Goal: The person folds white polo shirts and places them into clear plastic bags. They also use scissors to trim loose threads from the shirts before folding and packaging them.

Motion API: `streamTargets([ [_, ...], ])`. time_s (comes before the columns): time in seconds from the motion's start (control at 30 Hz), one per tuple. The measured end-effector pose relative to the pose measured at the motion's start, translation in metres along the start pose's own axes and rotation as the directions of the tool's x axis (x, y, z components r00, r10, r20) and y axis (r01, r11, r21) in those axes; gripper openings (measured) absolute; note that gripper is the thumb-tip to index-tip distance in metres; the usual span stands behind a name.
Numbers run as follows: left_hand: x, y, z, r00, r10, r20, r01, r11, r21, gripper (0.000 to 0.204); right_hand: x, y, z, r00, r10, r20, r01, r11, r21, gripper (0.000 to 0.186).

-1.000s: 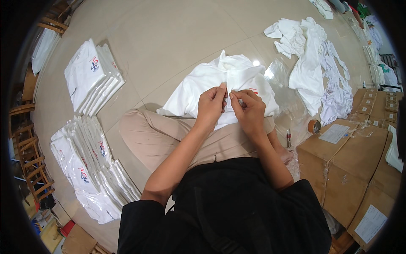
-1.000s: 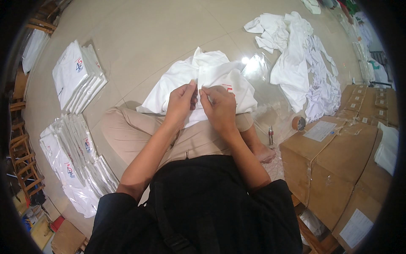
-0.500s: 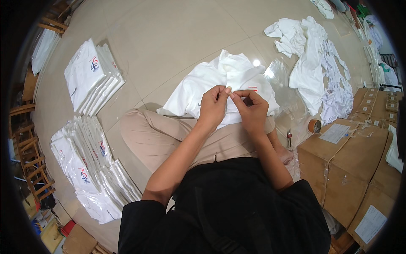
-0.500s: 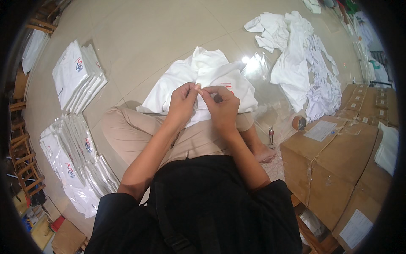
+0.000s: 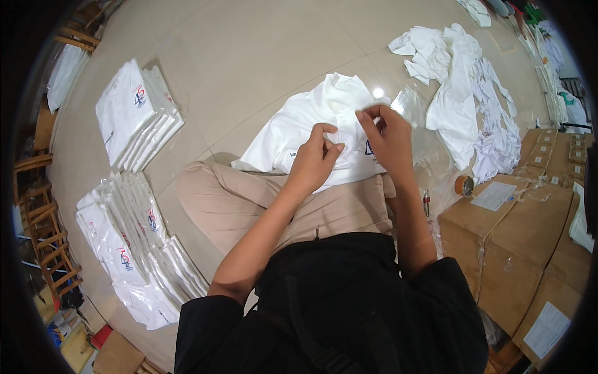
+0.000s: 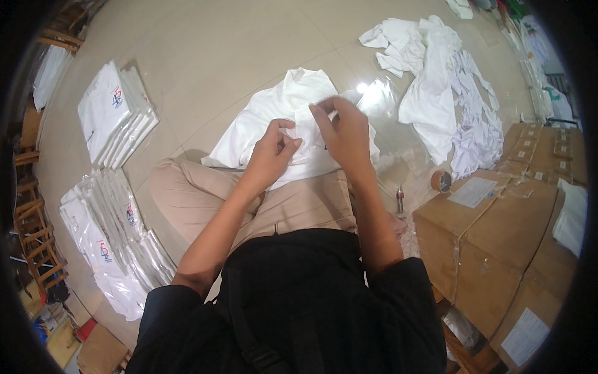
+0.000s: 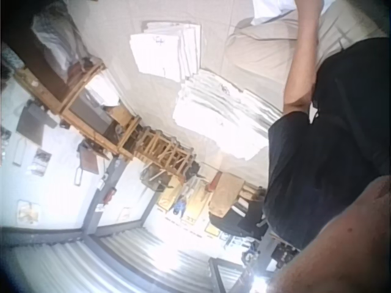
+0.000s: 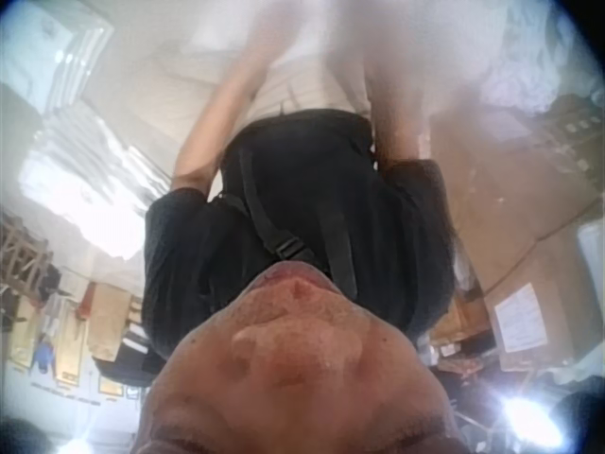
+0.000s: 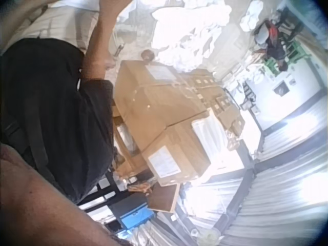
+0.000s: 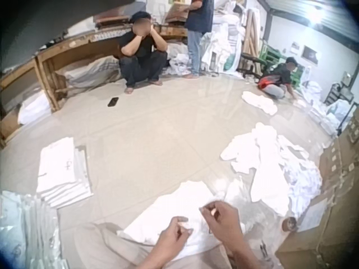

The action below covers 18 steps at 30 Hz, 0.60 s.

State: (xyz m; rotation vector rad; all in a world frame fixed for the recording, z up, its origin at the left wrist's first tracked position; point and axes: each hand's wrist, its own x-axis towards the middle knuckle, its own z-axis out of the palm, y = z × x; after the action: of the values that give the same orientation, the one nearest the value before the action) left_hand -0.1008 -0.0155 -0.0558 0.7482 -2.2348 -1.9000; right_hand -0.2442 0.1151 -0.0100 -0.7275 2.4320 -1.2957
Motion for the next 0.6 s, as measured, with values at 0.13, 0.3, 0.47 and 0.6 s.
streamTargets([
  [0.13, 0.002, -0.001, 0.009, 0.994, 0.053, -0.095, -0.037, 0.986, 0.161, 0.031, 0.045, 0.006, 0.029, 0.992, -0.105, -0.069, 0.07, 0.916, -0.394, 0.047],
  [0.3, 0.014, -0.017, -0.005, 0.987, 0.083, -0.134, -0.066, 0.99, 0.128, 0.03, 0.065, 0.038, 0.05, 0.994, -0.089, 0.069, 0.111, 0.851, -0.514, 0.044],
  [0.47, 0.07, 0.01, -0.02, 0.977, 0.015, -0.211, 0.035, 0.973, 0.23, 0.053, 0.025, 0.025, 0.036, 0.981, -0.064, -0.185, 0.037, 0.989, -0.144, 0.024],
  [0.6, 0.117, 0.04, -0.019, 0.965, -0.256, -0.058, 0.259, 0.891, 0.374, 0.077, -0.033, 0.005, 0.038, 0.933, -0.217, -0.287, 0.228, 0.974, 0.006, 0.018],
])
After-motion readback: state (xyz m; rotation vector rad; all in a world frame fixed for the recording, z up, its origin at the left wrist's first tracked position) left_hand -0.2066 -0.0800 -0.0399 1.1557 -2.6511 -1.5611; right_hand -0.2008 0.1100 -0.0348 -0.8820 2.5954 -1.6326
